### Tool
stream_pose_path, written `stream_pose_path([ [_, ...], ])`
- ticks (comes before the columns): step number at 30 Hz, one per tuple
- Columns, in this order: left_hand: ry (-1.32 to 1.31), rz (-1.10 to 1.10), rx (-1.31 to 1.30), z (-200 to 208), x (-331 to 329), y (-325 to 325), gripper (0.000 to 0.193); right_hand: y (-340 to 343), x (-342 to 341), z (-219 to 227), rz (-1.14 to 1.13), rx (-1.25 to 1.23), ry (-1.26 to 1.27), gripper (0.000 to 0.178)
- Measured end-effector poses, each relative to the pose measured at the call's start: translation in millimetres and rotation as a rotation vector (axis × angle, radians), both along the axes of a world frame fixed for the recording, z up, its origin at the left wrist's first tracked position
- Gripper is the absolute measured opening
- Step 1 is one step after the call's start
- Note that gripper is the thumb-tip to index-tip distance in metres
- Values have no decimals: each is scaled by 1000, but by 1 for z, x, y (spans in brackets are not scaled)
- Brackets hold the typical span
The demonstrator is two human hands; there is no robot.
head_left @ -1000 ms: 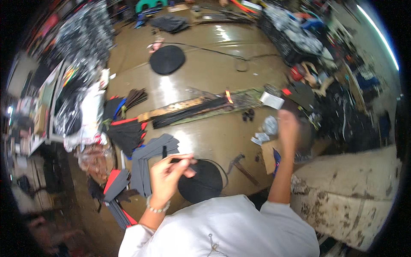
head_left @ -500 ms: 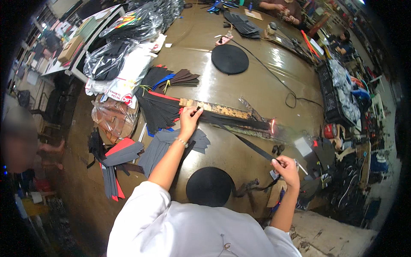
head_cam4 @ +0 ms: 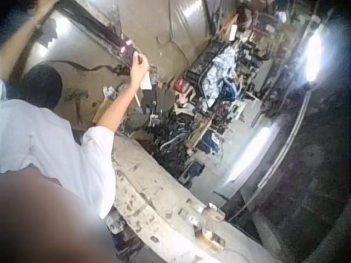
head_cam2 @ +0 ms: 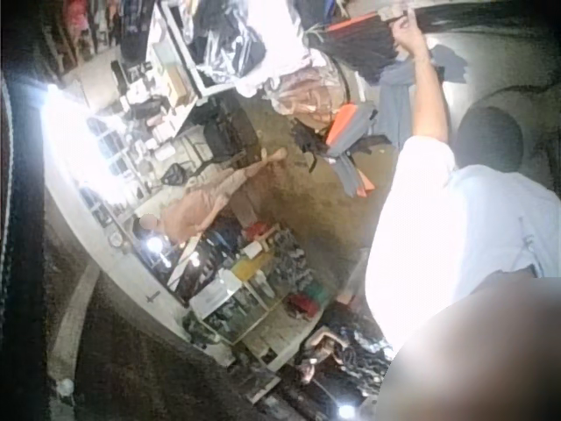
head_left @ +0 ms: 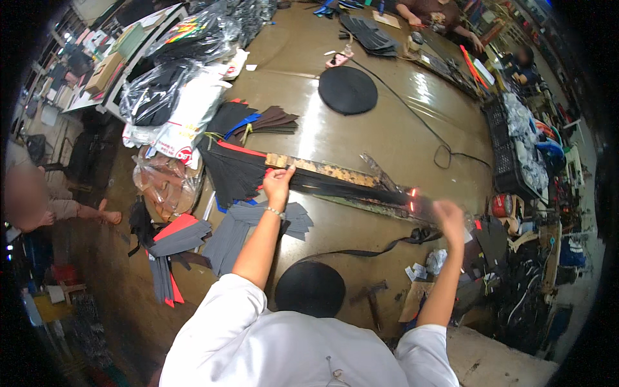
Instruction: The person measures and cuts a black strap using a wooden ruler and a cutting tool on a workbench. They then repeatedly place and align multiple black fabric pieces along the ruler, adjusting their positions by hand.
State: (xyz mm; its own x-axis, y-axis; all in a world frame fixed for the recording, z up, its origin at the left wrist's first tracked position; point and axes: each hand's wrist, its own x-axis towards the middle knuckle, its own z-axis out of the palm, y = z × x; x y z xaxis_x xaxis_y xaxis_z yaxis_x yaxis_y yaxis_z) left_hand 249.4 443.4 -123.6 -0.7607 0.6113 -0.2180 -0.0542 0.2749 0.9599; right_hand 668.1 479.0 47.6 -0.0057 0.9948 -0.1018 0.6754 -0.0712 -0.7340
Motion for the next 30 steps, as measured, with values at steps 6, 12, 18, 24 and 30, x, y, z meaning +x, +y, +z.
stream_pose_path([
  [6,-28,-72,-66,0,-7,-1,34,30,25,-121,70,29,-109,27],
  [12,-32,-62,-145,-1,-10,1,34,35,38,-167,60,25,174,25],
  [18,-172,-104,10,0,-9,0,31,10,-1,-67,-111,71,-144,24],
  [24,-417,-209,111,8,-19,-15,23,-16,-214,-36,287,-83,297,31],
  [30,-455,-297,180,5,-24,-18,22,14,-333,-111,237,-12,69,24],
])
